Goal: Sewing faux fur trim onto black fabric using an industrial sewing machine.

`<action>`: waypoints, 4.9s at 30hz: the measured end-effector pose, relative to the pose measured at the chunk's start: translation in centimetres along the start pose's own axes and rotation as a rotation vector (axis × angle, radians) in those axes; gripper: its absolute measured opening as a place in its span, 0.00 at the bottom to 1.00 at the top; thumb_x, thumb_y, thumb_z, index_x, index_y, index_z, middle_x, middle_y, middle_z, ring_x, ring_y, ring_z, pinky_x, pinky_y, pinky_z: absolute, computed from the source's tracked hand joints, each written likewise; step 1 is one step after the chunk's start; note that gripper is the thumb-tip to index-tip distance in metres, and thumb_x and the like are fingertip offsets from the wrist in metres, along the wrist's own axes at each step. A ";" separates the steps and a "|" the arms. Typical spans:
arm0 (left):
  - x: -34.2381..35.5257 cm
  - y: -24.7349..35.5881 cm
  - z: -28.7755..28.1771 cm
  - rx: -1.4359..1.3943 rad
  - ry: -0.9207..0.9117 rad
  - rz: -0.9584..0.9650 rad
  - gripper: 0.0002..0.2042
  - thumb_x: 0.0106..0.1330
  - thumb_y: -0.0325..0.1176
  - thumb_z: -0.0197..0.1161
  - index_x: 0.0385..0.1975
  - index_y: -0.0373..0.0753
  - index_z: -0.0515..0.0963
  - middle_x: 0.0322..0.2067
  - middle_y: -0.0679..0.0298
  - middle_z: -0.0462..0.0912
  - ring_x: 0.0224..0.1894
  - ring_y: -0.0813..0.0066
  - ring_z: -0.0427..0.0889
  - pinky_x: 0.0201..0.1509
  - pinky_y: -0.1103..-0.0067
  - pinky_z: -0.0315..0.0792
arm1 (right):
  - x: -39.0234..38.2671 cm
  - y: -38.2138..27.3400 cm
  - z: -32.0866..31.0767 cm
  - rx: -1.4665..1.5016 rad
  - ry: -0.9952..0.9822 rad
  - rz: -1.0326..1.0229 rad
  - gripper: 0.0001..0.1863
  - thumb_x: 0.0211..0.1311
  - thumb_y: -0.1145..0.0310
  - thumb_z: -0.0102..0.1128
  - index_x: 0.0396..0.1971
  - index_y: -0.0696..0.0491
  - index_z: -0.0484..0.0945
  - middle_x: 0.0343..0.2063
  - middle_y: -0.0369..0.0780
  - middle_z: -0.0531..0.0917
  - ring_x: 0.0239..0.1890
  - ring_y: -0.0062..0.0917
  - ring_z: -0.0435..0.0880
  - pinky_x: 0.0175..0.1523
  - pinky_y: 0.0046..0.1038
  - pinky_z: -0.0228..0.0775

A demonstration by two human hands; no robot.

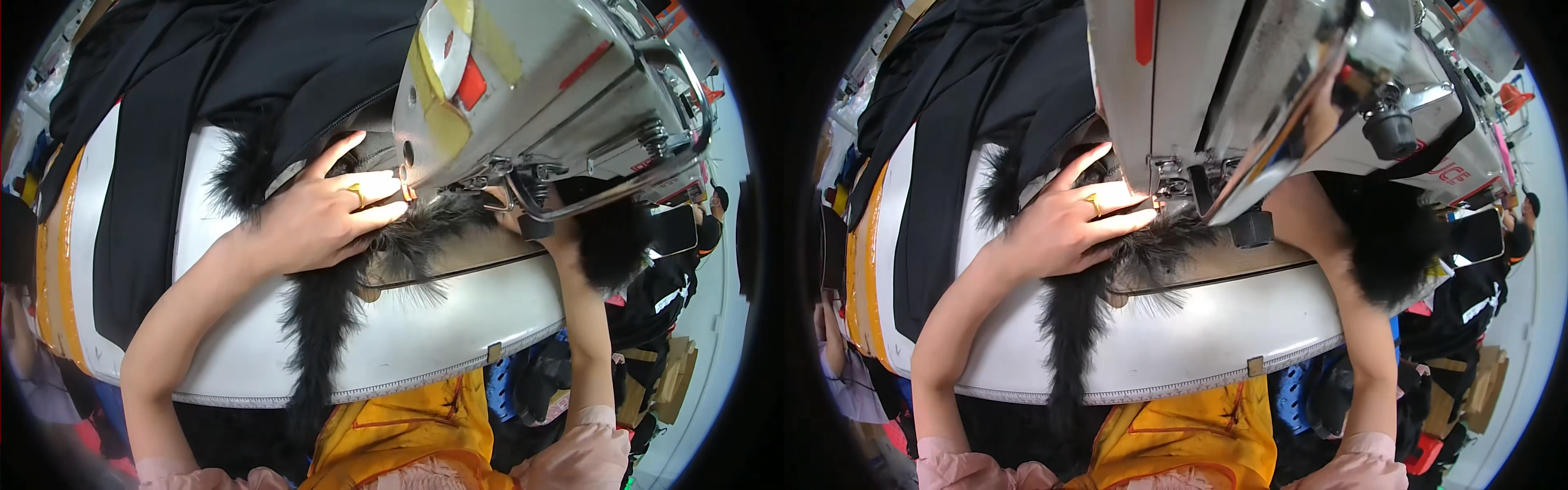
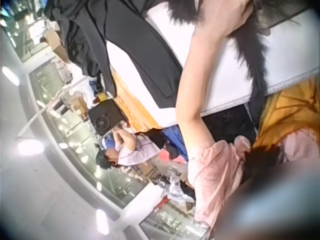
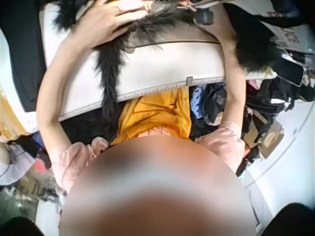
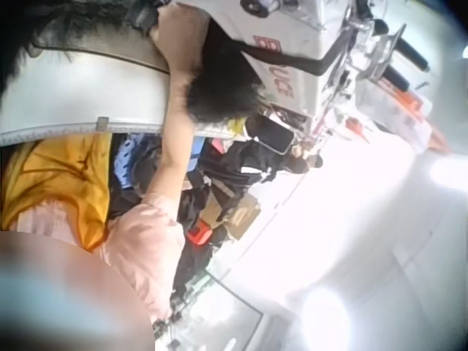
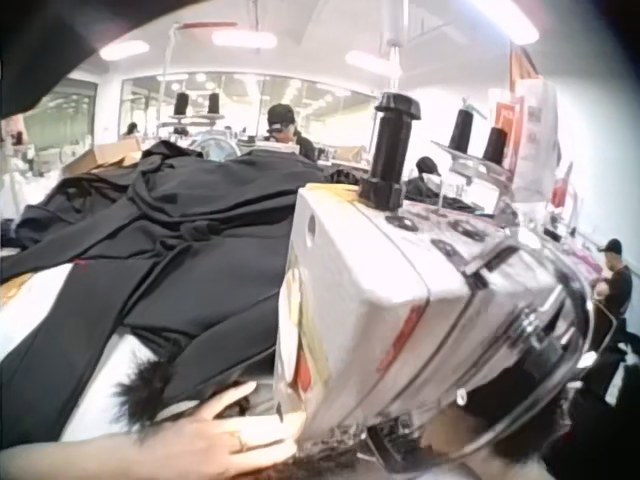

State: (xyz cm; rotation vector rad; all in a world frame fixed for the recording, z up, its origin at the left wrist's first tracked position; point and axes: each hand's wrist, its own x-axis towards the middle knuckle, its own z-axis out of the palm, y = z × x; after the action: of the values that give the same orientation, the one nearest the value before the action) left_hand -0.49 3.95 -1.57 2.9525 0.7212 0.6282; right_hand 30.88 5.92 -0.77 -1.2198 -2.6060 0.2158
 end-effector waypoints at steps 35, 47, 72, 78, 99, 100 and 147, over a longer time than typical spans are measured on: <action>0.3 -0.5 -2.2 0.214 0.103 0.530 0.07 0.50 0.28 0.59 0.30 0.37 0.76 0.35 0.66 0.76 0.42 0.72 0.78 0.57 0.71 0.74 | -2.3 -7.6 -1.0 0.091 -0.353 -0.122 0.34 0.47 0.75 0.59 0.58 0.35 0.73 0.53 0.35 0.74 0.46 0.32 0.79 0.45 0.31 0.75; 1.3 4.2 -2.7 0.103 -0.110 0.245 0.07 0.52 0.33 0.57 0.29 0.41 0.72 0.31 0.70 0.72 0.37 0.77 0.74 0.42 0.80 0.68 | -3.5 -10.2 -1.2 -0.040 -0.082 -0.207 0.26 0.53 0.74 0.55 0.56 0.50 0.73 0.35 0.36 0.75 0.35 0.29 0.77 0.39 0.29 0.72; -0.4 4.0 -1.5 0.133 0.031 0.159 0.14 0.51 0.29 0.58 0.39 0.34 0.79 0.36 0.66 0.79 0.43 0.75 0.78 0.51 0.77 0.71 | -2.8 -10.0 -1.7 -0.268 -0.140 -0.293 0.28 0.54 0.74 0.52 0.60 0.52 0.69 0.56 0.36 0.73 0.35 0.24 0.79 0.41 0.26 0.74; 0.5 0.5 -1.5 0.260 0.115 0.179 0.10 0.50 0.29 0.59 0.33 0.40 0.79 0.35 0.71 0.81 0.37 0.79 0.77 0.55 0.70 0.70 | -0.7 -9.1 -1.9 -0.285 -0.316 0.011 0.33 0.54 0.79 0.49 0.63 0.46 0.66 0.59 0.40 0.71 0.44 0.30 0.80 0.48 0.29 0.73; 1.3 1.0 -1.0 0.180 0.135 0.114 0.10 0.52 0.31 0.58 0.35 0.41 0.76 0.36 0.71 0.77 0.40 0.77 0.74 0.48 0.75 0.66 | -1.4 -3.8 1.2 -0.183 0.135 -0.145 0.05 0.44 0.69 0.61 0.25 0.49 0.79 0.26 0.38 0.78 0.39 0.35 0.80 0.40 0.32 0.74; 1.3 0.9 -1.0 0.195 0.169 0.142 0.10 0.52 0.31 0.58 0.35 0.41 0.77 0.36 0.71 0.78 0.40 0.77 0.74 0.47 0.75 0.67 | -1.3 -3.7 1.3 -0.129 0.165 -0.135 0.04 0.43 0.69 0.61 0.22 0.51 0.77 0.25 0.39 0.78 0.39 0.35 0.80 0.40 0.32 0.74; 2.2 0.6 -0.7 0.330 0.123 0.319 0.04 0.53 0.30 0.58 0.29 0.42 0.74 0.34 0.72 0.77 0.40 0.79 0.77 0.54 0.73 0.67 | -4.0 -11.4 -2.6 -0.179 -0.080 -0.182 0.29 0.43 0.73 0.60 0.51 0.59 0.73 0.54 0.39 0.73 0.54 0.32 0.72 0.57 0.30 0.68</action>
State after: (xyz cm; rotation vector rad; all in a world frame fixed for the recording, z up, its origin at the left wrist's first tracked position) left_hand 1.27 4.40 0.01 3.3982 0.3915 0.7851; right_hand 25.81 -4.36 3.77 -1.0366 -2.8378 -0.0043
